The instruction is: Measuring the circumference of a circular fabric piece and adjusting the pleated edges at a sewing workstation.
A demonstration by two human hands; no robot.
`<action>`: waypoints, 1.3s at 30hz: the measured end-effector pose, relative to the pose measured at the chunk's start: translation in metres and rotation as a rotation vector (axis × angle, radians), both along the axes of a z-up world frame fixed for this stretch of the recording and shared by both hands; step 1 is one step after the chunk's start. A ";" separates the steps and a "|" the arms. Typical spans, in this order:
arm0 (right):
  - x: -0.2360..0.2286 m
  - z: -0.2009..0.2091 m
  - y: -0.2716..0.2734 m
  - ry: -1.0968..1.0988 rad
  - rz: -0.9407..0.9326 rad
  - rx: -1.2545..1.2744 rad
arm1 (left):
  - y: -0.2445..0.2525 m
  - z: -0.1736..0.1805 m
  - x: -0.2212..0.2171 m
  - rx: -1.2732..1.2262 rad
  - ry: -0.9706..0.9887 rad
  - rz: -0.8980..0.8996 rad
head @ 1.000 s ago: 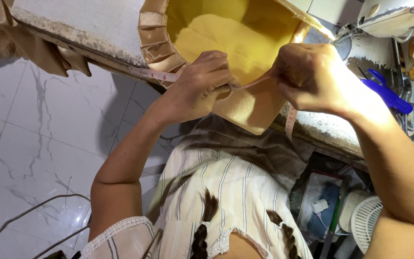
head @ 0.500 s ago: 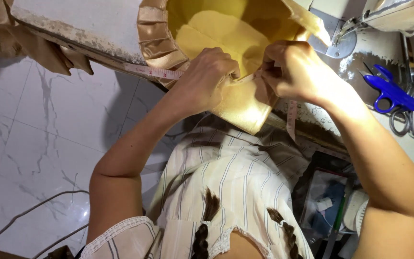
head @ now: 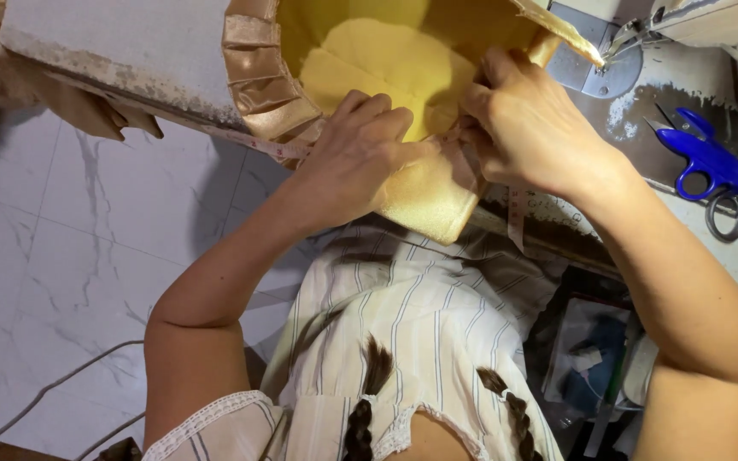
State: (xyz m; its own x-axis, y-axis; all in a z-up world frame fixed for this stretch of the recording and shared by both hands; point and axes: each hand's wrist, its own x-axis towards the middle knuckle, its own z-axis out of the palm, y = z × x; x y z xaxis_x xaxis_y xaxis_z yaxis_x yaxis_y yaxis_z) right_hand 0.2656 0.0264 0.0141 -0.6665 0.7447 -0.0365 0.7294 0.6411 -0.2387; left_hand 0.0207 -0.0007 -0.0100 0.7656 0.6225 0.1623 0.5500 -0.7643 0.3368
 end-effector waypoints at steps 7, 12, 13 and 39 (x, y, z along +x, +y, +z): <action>0.019 0.013 0.004 -0.103 -0.094 -0.288 | 0.000 0.000 0.009 0.086 0.088 -0.009; 0.035 0.005 0.011 0.195 -0.135 -0.228 | 0.001 -0.001 0.011 0.134 0.140 -0.027; 0.036 0.004 0.012 0.201 -0.191 -0.235 | 0.001 -0.005 0.010 0.223 0.069 -0.026; 0.024 -0.025 0.027 0.301 -0.257 -0.020 | 0.001 0.004 0.005 0.154 0.118 -0.074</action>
State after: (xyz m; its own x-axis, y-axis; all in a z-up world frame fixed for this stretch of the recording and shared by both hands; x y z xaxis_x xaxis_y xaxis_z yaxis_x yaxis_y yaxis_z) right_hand 0.2894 0.0530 -0.0113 -0.4414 0.8898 0.1156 0.7611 0.4396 -0.4769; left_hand 0.0255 0.0002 -0.0057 0.8278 0.5384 0.1576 0.5189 -0.8416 0.1496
